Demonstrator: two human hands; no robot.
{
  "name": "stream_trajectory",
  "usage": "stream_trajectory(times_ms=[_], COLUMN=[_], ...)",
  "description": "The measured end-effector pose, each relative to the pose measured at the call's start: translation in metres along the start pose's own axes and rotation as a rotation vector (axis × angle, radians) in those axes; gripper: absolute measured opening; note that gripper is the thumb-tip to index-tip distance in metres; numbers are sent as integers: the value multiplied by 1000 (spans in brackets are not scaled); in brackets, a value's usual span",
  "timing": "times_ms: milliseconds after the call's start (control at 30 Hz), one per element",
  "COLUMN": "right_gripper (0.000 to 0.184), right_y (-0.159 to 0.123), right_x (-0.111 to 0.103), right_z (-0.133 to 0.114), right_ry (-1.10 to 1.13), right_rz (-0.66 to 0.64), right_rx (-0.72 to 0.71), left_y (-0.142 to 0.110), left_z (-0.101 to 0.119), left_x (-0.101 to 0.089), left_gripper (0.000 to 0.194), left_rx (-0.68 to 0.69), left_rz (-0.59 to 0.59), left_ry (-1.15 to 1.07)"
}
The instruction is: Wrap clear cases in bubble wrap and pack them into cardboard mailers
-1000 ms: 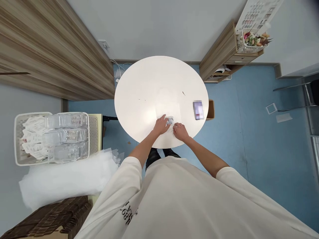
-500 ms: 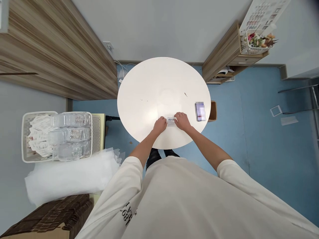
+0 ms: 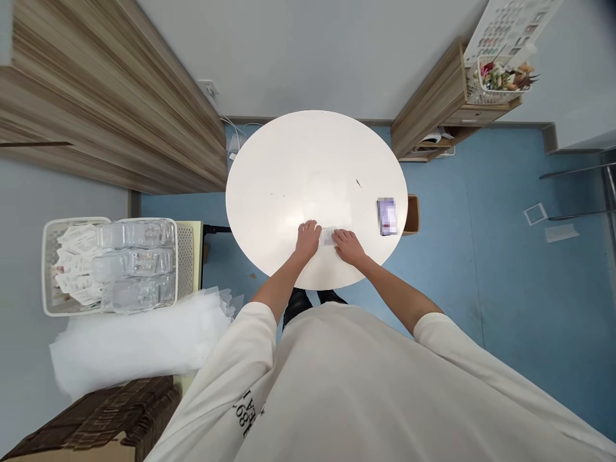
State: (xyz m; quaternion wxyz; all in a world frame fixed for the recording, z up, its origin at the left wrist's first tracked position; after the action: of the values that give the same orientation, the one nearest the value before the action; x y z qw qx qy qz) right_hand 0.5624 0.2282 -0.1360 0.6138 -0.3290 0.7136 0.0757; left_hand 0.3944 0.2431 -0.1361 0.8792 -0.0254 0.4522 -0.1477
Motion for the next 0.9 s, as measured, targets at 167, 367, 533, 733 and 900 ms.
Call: stream_trajectory(times_ms=[167, 367, 533, 733, 900], right_gripper=[52, 51, 46, 40, 31], right_y=[3, 12, 18, 22, 16], right_x=[2, 2, 3, -6, -8], right_z=[3, 4, 4, 6, -4], right_ry=[-11, 7, 24, 41, 7], right_rz=[6, -1, -3, 46, 23], right_rx=[-12, -35, -66, -101, -150], left_y=[-16, -14, -7, 3, -8], left_z=[18, 14, 15, 18, 19], left_x=[6, 15, 18, 17, 13], left_gripper=[36, 67, 66, 53, 44], left_rx=[223, 115, 97, 111, 148], left_rz=[-51, -86, -63, -77, -127], left_ry=[-59, -15, 38, 209, 326])
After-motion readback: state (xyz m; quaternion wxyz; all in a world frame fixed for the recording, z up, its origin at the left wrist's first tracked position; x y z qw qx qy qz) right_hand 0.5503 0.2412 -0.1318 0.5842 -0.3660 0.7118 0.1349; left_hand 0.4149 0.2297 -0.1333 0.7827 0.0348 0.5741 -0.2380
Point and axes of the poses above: each hand's wrist, its own y-axis towards the middle knuckle, its own x-axis out of the palm, z = x × y, the point moved 5 cm from there along y, towards the middle knuckle, and after that the axes turned 5 degrees about z, right-handed, at the moved point
